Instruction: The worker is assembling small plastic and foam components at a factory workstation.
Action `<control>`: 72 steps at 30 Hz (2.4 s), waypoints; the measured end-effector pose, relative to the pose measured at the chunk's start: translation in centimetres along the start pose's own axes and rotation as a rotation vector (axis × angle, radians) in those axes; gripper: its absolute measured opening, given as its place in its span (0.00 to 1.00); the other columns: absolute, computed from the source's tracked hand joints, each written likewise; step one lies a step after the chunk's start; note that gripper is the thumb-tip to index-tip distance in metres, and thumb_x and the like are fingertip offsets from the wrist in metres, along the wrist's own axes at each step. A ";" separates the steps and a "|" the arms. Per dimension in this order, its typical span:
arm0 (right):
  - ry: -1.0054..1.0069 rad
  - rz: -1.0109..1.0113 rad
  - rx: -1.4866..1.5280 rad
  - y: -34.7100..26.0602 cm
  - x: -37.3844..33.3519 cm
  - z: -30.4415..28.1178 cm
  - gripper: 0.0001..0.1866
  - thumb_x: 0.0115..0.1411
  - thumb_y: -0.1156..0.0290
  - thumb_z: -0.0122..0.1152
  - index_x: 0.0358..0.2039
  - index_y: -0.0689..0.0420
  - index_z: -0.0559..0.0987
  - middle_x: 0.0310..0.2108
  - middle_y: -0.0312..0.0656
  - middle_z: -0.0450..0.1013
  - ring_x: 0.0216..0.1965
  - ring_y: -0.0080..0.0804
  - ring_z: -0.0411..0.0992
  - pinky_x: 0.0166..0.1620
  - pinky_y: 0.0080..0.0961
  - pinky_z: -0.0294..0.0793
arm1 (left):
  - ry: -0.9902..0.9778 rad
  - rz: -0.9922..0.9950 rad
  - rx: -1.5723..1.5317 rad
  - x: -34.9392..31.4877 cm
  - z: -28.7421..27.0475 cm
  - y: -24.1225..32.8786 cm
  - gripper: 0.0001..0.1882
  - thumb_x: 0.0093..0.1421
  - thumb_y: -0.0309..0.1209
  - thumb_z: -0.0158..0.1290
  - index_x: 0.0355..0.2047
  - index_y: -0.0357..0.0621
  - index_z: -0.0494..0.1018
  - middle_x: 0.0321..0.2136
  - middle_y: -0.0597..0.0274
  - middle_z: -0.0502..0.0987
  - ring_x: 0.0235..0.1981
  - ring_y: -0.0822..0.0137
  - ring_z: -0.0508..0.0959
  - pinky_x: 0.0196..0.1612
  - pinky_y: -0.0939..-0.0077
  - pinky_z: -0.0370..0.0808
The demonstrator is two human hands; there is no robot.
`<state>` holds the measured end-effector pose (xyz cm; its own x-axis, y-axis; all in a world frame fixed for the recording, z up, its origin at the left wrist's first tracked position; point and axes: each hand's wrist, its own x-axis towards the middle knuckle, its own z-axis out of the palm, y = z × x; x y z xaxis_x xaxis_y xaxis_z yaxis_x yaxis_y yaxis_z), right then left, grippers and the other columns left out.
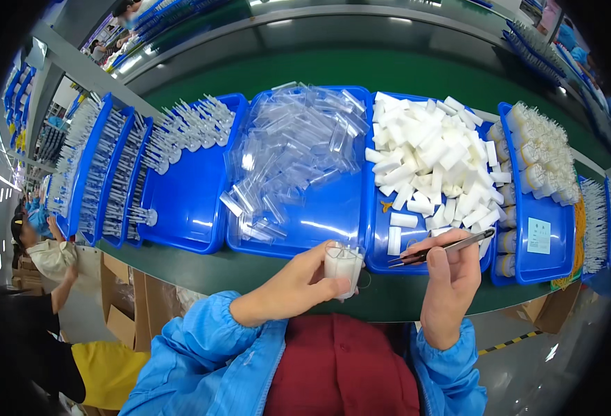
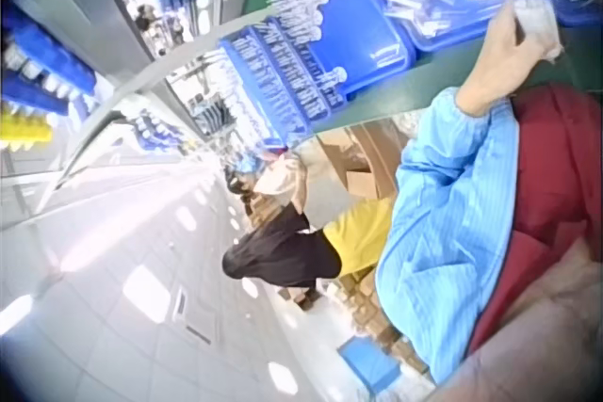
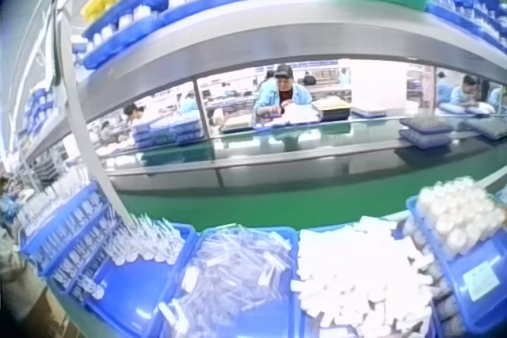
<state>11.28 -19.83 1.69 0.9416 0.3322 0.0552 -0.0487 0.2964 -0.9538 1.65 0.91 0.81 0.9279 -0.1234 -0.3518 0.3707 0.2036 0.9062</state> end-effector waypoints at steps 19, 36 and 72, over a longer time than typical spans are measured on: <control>-0.240 0.082 -0.070 0.6 -0.3 1.0 0.11 0.65 0.78 0.61 0.43 0.67 0.70 0.37 0.49 0.78 0.39 0.28 0.77 0.46 0.23 0.77 | 0.050 -0.020 0.150 -0.2 2.1 -1.4 0.21 0.58 0.36 0.64 0.45 0.38 0.70 0.34 0.59 0.76 0.35 0.70 0.73 0.40 0.72 0.72; -0.233 -0.055 -0.270 1.1 -0.6 1.4 0.10 0.61 0.80 0.65 0.41 0.66 0.74 0.35 0.45 0.80 0.36 0.29 0.79 0.40 0.23 0.79 | 0.048 -0.088 0.170 0.3 2.1 -0.8 0.20 0.58 0.36 0.63 0.44 0.37 0.70 0.32 0.58 0.75 0.33 0.69 0.73 0.38 0.72 0.72; -0.106 -0.055 -0.102 0.9 -0.9 1.1 0.10 0.63 0.81 0.63 0.42 0.66 0.71 0.35 0.48 0.79 0.35 0.28 0.78 0.42 0.22 0.77 | 0.181 0.145 0.594 0.0 2.2 -0.8 0.24 0.58 0.31 0.64 0.51 0.39 0.67 0.39 0.49 0.80 0.39 0.49 0.82 0.41 0.62 0.78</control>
<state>10.04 -18.84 1.11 0.9010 0.4127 0.1335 0.0407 0.2259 -0.9733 1.29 -1.38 0.61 0.9783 0.0411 -0.2029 0.2034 -0.3741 0.9048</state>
